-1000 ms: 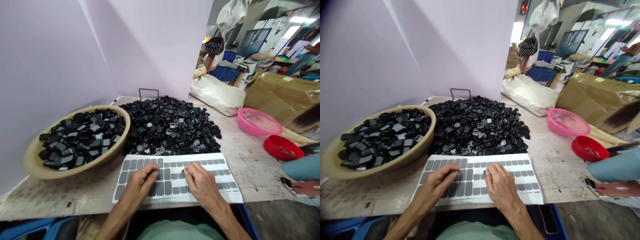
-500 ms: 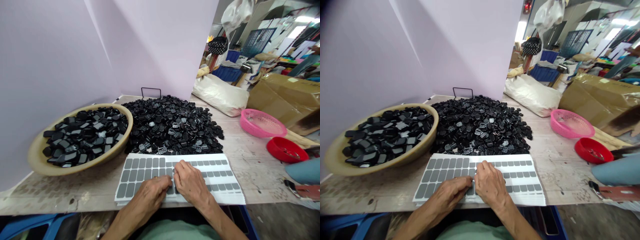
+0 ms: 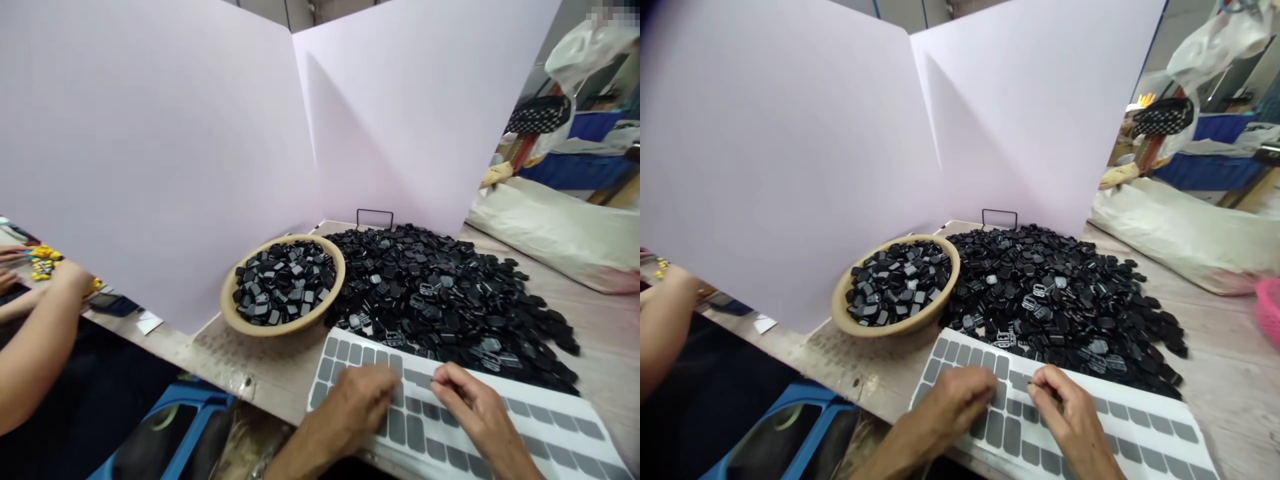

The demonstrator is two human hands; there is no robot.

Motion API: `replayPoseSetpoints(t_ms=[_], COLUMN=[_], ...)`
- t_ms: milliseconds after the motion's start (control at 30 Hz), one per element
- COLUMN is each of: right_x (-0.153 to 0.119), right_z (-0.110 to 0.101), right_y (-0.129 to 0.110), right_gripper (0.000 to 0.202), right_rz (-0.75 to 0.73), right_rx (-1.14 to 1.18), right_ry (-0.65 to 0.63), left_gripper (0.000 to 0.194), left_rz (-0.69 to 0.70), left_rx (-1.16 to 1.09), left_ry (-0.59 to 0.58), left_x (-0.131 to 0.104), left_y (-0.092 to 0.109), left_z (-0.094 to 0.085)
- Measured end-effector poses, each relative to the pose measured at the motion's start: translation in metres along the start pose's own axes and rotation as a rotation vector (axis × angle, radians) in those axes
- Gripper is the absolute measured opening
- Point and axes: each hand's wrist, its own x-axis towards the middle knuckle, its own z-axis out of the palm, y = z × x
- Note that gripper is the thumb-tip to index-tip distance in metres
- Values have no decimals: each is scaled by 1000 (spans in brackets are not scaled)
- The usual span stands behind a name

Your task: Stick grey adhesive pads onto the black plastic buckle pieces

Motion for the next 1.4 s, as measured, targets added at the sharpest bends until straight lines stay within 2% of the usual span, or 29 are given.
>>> replayPoseSetpoints(t_ms=[100, 167, 233, 300, 333, 367, 467, 533, 633, 700, 833, 967, 1400], right_x=[-5, -7, -9, -10, -11, -12, -14, -14, -14, -14, -13, -12, -17], right_z=[-3, -1, 4, 6, 6, 5, 1, 1, 5, 6, 1, -6, -11], right_y=[5, 9, 11, 10, 9, 7, 1, 2, 7, 10, 10, 8, -4], right_gripper=[27, 28, 29, 29, 29, 29, 28, 30, 32, 32, 28, 27, 20], right_rz=[95, 134, 156, 170, 172, 171, 159, 170, 199, 203, 179, 170, 151], right_rx=[91, 126, 143, 151, 156, 163, 183, 189, 188, 181, 174, 180, 243], right_ry=[5, 52, 111, 140, 137, 123, 63, 73, 136, 145, 80, 17, 84], left_gripper=[26, 29, 33, 37, 36, 34, 28, 22, 14, 17, 20, 17, 14], left_rz=[31, 12, -69, -113, -107, -95, -107, -154, -214, -251, -302, -355, -315], left_rx=[255, 449, 686, 852, 881, 877, 813, 812, 849, 869, 874, 852, 721], left_ry=[410, 596, 710, 769, 755, 693, 345, 170, 64, 7, -48, -42, 8], left_x=[19, 34, 48, 59, 62, 65, 72, 76, 83, 87, 93, 96, 96], left_y=[1, 2, 4, 5, 5, 5, -2, -12, -31, -41, -50, -50, -57], left_z=[-48, -83, -108, -116, -114, -109, -78, -56, -33, -26, -27, -31, -37])
